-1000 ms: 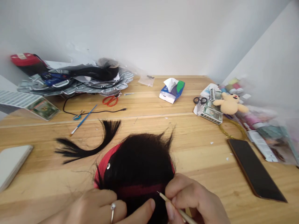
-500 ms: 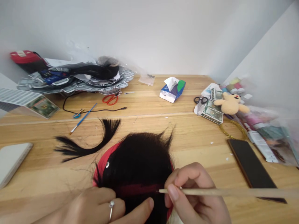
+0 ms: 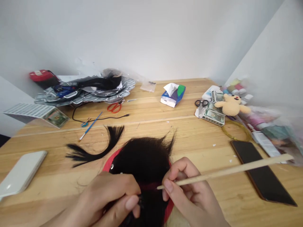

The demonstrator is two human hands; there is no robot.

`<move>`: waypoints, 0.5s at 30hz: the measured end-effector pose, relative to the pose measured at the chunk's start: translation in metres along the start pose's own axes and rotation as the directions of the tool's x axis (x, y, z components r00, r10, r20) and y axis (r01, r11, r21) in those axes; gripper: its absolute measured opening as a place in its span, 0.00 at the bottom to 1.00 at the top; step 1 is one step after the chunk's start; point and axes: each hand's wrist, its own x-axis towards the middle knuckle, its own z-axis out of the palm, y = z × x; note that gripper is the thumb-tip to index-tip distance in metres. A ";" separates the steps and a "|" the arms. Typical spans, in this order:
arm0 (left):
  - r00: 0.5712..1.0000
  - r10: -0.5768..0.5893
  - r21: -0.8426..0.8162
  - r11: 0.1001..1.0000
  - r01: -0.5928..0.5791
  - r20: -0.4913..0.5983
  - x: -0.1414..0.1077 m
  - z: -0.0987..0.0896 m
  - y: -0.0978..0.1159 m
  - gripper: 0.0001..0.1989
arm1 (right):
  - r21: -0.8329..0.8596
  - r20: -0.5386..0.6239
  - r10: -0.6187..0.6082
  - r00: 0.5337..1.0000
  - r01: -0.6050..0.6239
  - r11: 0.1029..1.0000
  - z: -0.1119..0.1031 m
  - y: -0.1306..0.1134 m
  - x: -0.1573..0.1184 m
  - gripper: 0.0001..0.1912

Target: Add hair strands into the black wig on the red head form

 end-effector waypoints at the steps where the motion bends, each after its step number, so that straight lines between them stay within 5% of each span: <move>1: 0.998 -0.053 0.037 0.998 0.051 0.039 0.003 -0.003 0.004 0.19 | -0.002 0.012 0.005 1.000 -0.005 1.000 0.000 -0.001 0.001 0.29; 10: 0.945 -0.247 0.268 0.946 0.186 0.216 0.031 -0.009 0.033 0.14 | 0.026 0.100 -0.045 0.994 0.043 0.999 -0.005 0.002 0.005 0.27; 15: 0.861 -0.362 0.462 0.870 0.173 0.358 0.042 -0.010 0.042 0.14 | 0.069 0.157 -0.110 0.981 0.100 0.993 -0.011 0.016 0.009 0.23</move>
